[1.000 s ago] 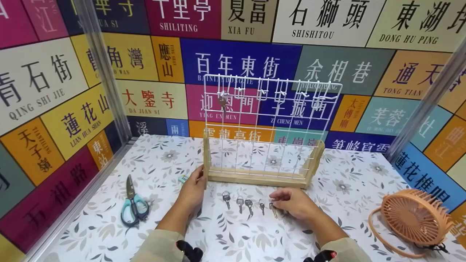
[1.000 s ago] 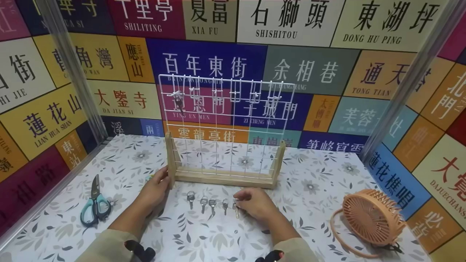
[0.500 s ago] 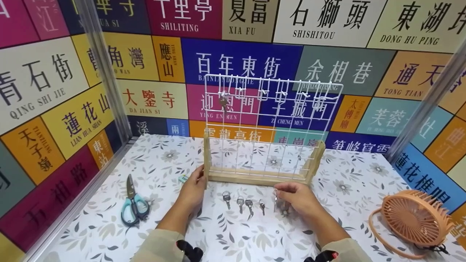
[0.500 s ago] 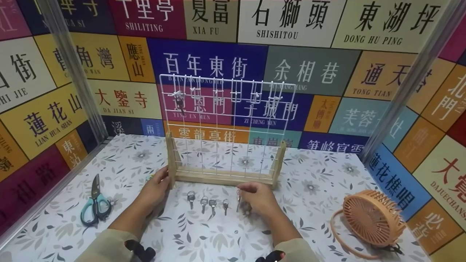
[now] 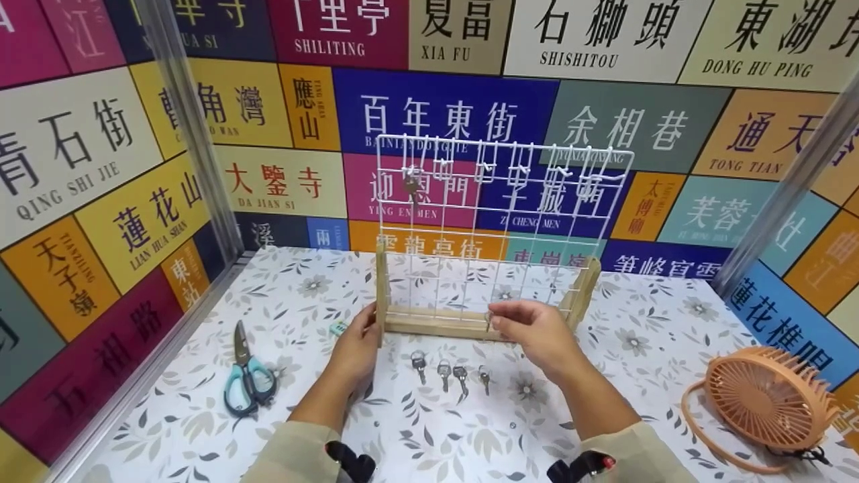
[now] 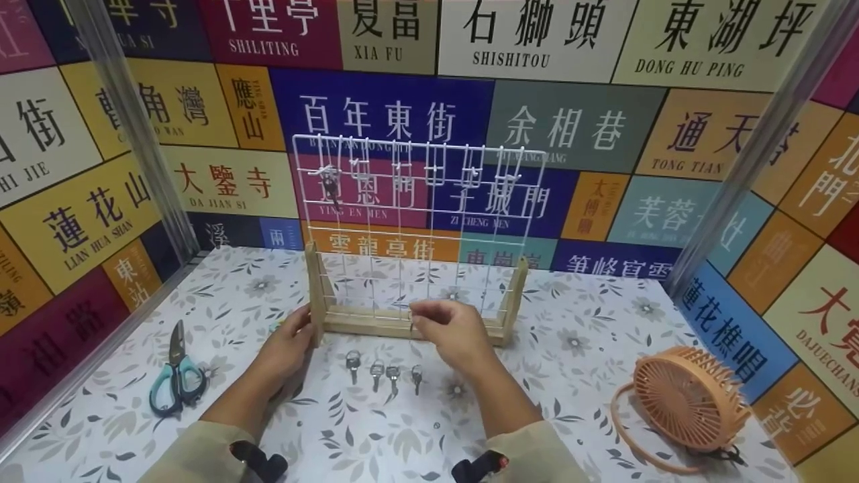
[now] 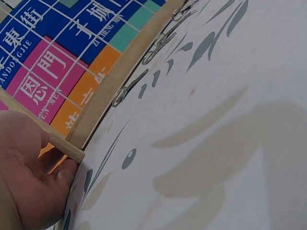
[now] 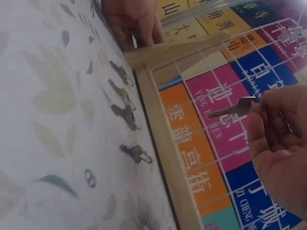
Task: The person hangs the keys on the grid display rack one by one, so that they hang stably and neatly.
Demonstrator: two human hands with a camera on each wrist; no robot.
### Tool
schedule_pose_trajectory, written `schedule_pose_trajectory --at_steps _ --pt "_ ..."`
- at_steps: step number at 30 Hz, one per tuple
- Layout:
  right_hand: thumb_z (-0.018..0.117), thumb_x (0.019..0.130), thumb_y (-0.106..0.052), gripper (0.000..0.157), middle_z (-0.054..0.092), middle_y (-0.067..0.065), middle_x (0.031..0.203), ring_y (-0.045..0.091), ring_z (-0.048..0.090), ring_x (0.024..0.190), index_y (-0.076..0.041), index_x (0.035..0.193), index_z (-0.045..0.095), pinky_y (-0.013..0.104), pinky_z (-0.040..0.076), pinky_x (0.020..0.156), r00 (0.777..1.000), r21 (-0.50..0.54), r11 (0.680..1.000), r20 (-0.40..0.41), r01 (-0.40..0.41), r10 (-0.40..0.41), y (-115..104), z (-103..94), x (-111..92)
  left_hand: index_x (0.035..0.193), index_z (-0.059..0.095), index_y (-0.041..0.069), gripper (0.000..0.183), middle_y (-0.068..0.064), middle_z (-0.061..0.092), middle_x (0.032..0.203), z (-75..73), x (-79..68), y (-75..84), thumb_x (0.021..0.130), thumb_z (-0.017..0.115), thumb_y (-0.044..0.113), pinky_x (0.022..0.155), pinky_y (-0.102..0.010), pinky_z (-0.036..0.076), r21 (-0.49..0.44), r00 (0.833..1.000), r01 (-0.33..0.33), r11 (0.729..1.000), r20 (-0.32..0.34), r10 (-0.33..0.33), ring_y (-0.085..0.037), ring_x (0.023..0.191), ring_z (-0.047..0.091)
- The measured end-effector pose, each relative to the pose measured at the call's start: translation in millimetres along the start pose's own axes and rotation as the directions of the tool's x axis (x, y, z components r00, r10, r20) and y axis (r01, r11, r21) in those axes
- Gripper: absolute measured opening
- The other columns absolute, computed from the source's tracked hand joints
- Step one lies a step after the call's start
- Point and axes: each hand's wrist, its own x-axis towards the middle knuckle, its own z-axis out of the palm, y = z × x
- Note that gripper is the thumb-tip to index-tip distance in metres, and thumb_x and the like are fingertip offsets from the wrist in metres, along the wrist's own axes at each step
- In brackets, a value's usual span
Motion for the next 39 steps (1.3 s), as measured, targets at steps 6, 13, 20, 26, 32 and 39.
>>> schedule_pose_trajectory --at_steps 6,13,20,26,32,39 --pt "0.077 0.098 -0.010 0.023 0.079 0.011 0.114 0.017 0.073 0.093 -0.006 0.120 0.079 0.032 0.064 0.089 0.996 0.019 0.996 0.011 0.089 -0.089 -41 8.3 13 0.167 0.037 0.033 0.052 -0.003 0.048 0.169 -1.0 1.1 -0.9 0.115 0.043 0.031 0.133 -0.058 0.030 -0.014 1.000 0.010 1.000 -0.003 -0.010 -0.033 0.158 0.043" --pt "0.076 0.098 -0.007 0.023 0.077 0.009 0.114 0.019 0.073 0.095 -0.005 0.121 0.077 0.030 0.064 0.088 0.988 0.097 0.985 0.035 0.144 -0.148 -84 17.1 23 0.168 0.037 0.033 0.052 -0.004 0.049 0.168 -1.4 0.3 -0.3 0.116 0.043 0.031 0.132 -0.058 0.031 -0.012 1.000 -0.007 1.000 -0.009 0.007 -0.034 0.157 0.044" --pt "0.075 0.098 -0.006 0.024 0.077 0.005 0.108 0.017 0.074 0.095 -0.003 0.122 0.076 0.031 0.066 0.090 0.981 0.180 0.966 0.014 0.187 -0.193 -123 27.9 36 0.167 0.034 0.039 0.052 0.002 0.045 0.170 0.2 -1.1 0.8 0.116 0.042 0.035 0.132 -0.056 0.032 -0.050 0.999 0.051 0.997 0.004 -0.050 -0.030 0.159 0.041" --pt "0.075 0.099 -0.006 0.024 0.078 0.009 0.107 0.020 0.078 0.093 0.001 0.122 0.075 0.035 0.066 0.095 0.977 0.272 0.939 -0.018 0.210 -0.213 -147 34.2 47 0.167 0.035 0.035 0.052 -0.001 0.046 0.169 1.4 -0.7 2.0 0.116 0.042 0.032 0.129 -0.055 0.038 -0.044 0.999 0.033 0.999 -0.002 -0.033 -0.030 0.153 0.050" --pt "0.074 0.100 -0.004 0.024 0.076 0.012 0.111 0.020 0.078 0.094 0.000 0.123 0.076 0.034 0.065 0.096 0.967 0.344 0.904 -0.093 0.253 -0.236 -158 36.7 56 0.166 0.037 0.038 0.050 0.001 0.047 0.168 2.2 1.1 4.5 0.116 0.042 0.033 0.124 -0.051 0.045 -0.057 0.999 0.049 0.997 0.003 -0.049 -0.025 0.142 0.060" --pt "0.071 0.101 -0.001 0.028 0.075 0.012 0.112 0.019 0.077 0.098 0.003 0.128 0.073 0.032 0.065 0.097 0.964 0.441 0.858 -0.155 0.264 -0.217 -170 41.6 62 0.165 0.038 0.039 0.050 0.002 0.047 0.168 1.7 2.1 4.5 0.116 0.043 0.032 0.128 -0.053 0.039 -0.069 0.997 0.074 0.995 0.003 -0.074 -0.026 0.151 0.052"
